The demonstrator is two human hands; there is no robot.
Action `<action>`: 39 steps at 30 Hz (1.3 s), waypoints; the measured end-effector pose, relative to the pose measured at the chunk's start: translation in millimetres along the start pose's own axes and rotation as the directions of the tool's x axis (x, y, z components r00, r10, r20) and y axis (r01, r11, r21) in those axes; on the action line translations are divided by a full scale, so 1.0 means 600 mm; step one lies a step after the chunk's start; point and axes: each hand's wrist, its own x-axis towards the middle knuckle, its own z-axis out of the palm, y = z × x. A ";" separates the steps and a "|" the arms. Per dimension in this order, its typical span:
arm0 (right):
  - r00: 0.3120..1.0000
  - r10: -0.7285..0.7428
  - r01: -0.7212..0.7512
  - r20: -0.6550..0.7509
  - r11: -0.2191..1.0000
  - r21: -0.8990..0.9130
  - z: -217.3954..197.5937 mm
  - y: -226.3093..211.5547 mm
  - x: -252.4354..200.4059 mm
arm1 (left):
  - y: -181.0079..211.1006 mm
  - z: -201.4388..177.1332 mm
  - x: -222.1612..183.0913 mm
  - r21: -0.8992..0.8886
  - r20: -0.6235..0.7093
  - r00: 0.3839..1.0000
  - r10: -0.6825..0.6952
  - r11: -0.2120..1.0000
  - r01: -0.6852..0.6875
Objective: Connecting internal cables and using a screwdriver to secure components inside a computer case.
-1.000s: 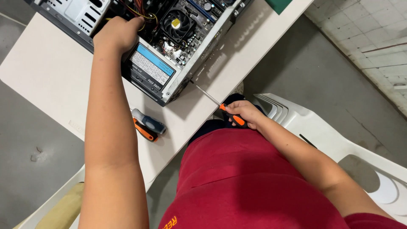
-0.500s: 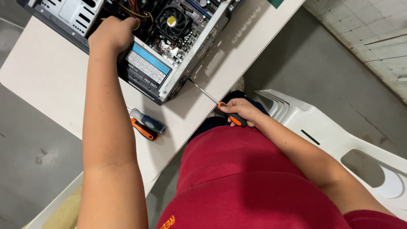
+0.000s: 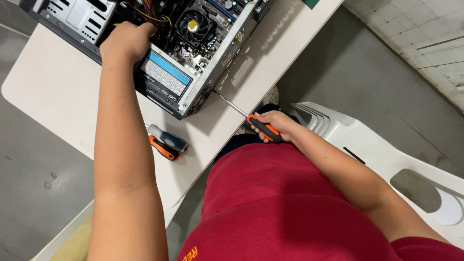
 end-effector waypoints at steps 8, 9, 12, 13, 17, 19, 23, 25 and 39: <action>0.982 -0.081 -0.012 -0.171 0.877 -0.481 0.048 -0.029 -0.021 | -0.008 0.010 0.012 -0.004 -0.031 1.000 0.007 1.000 -0.007; 0.979 -0.092 -0.018 -0.184 0.853 -0.521 0.054 -0.038 -0.029 | -0.015 0.018 0.018 0.005 -0.116 0.990 0.079 0.997 -0.079; 0.972 -0.142 -0.015 -0.188 0.757 -0.653 0.062 -0.066 -0.069 | -0.043 0.046 0.033 0.017 -0.386 0.890 0.241 0.967 -0.254; 0.968 -0.180 -0.007 -0.175 0.679 -0.734 0.063 -0.081 -0.082 | -0.052 0.052 0.039 0.041 -0.556 0.768 0.317 0.934 -0.355; 0.962 -0.220 -0.017 -0.164 0.549 -0.835 0.064 -0.114 -0.164 | -0.054 0.061 -0.054 -0.447 -0.739 0.660 0.133 0.637 -0.629; 0.950 -0.311 0.161 -0.032 0.576 -0.801 0.055 -0.112 -0.189 | -0.039 0.073 -0.150 -0.829 -0.212 0.953 0.216 -0.556 -0.059; 0.928 -0.374 0.257 -0.004 0.646 -0.718 0.046 -0.101 -0.227 | -0.067 0.158 -0.206 -0.706 -0.167 0.879 0.447 -0.676 0.210; 0.928 -0.370 0.301 0.043 0.677 -0.672 0.053 -0.101 -0.248 | -0.072 0.189 -0.230 -0.618 -0.176 0.864 0.471 -0.736 0.276; 0.901 -0.387 0.369 0.196 0.445 -0.816 0.142 -0.155 -0.271 | -0.085 0.244 -0.316 -0.594 -0.298 0.826 0.478 -0.770 0.232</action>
